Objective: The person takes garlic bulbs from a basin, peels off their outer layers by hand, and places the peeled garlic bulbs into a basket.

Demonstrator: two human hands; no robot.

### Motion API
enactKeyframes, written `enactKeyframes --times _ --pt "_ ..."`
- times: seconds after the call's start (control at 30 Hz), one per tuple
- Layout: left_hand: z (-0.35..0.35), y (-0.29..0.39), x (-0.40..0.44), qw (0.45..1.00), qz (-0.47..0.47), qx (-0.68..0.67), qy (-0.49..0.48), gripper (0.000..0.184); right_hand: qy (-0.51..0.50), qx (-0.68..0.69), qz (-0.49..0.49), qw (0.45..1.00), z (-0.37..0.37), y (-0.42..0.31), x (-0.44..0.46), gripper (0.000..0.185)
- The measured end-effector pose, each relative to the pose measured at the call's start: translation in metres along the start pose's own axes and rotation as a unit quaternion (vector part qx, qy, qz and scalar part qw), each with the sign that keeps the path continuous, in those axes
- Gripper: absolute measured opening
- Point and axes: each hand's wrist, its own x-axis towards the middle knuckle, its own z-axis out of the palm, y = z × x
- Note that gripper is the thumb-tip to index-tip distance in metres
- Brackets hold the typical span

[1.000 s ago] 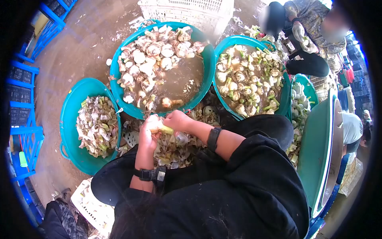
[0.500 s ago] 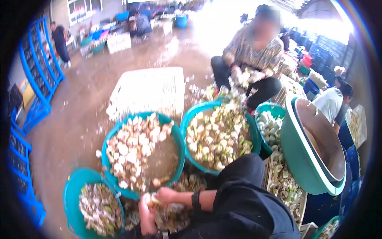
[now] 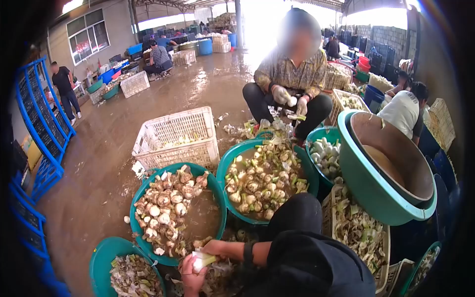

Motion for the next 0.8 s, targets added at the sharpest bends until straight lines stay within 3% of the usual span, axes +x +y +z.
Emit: enactKeyframes --times 0.03,0.1,0.13,0.17,0.2,0.23,0.27,0.43,0.53,0.57,0.6,0.63,0.7,0.77,0.8 --pt "-0.004 0.002 0.001 0.996 0.045 0.077 -0.015 0.05 -0.022 0.068 -0.004 0.997 0.0 -0.007 -0.012 0.021" --pt "0.002 0.007 0.006 0.998 -0.052 0.009 0.045 0.035 -0.072 0.166 -0.074 0.981 0.007 -0.007 -0.016 0.024" --pt "0.002 0.008 0.01 0.99 -0.083 -0.05 0.102 0.031 -0.151 0.284 -0.131 0.938 0.011 -0.002 -0.014 0.027" --pt "0.002 0.001 0.011 0.966 -0.164 -0.12 0.162 0.025 -0.18 0.28 -0.173 0.927 0.014 0.002 -0.019 0.029" --pt "-0.001 0.002 0.014 0.914 -0.257 -0.222 0.221 0.022 -0.212 0.28 -0.21 0.912 0.017 0.002 -0.023 0.031" --pt "-0.005 0.003 0.01 0.887 -0.254 -0.321 0.214 0.022 -0.154 0.039 -0.22 0.962 0.008 0.001 -0.031 0.031" --pt "0.007 -0.03 0.0 0.675 -0.31 -0.623 0.246 0.027 -0.209 0.029 -0.258 0.943 0.014 -0.002 -0.043 0.029" --pt "0.013 -0.042 -0.014 0.528 -0.442 -0.688 0.227 0.026 -0.178 -0.082 -0.305 0.932 0.01 -0.013 -0.07 0.027" --pt "0.016 -0.043 -0.011 0.49 -0.458 -0.692 0.267 0.027 -0.115 0.095 -0.295 0.944 0.011 -0.026 -0.083 0.028" --pt "0.015 -0.041 -0.014 0.484 -0.463 -0.691 0.272 0.027 -0.082 0.176 -0.314 0.929 0.009 -0.03 -0.083 0.03" --pt "0.011 -0.034 -0.011 0.475 -0.434 -0.702 0.305 0.029 -0.136 0.181 -0.355 0.907 0.003 -0.041 -0.085 0.032" --pt "0.002 -0.018 -0.005 0.466 -0.409 -0.711 0.333 0.032 -0.12 0.215 -0.338 0.908 0.008 -0.052 -0.087 0.031" --pt "-0.01 0.028 0.016 0.603 -0.316 -0.706 0.194 0.059 -0.086 0.333 -0.224 0.912 0.019 -0.062 -0.077 0.031" --pt "-0.006 0.039 0.019 0.722 -0.305 -0.612 0.103 0.069 -0.103 0.421 -0.208 0.877 0.025 -0.057 -0.062 0.031" --pt "0.003 0.034 0.016 0.738 -0.318 -0.582 0.126 0.069 -0.081 0.442 -0.201 0.87 0.03 -0.058 -0.061 0.031"
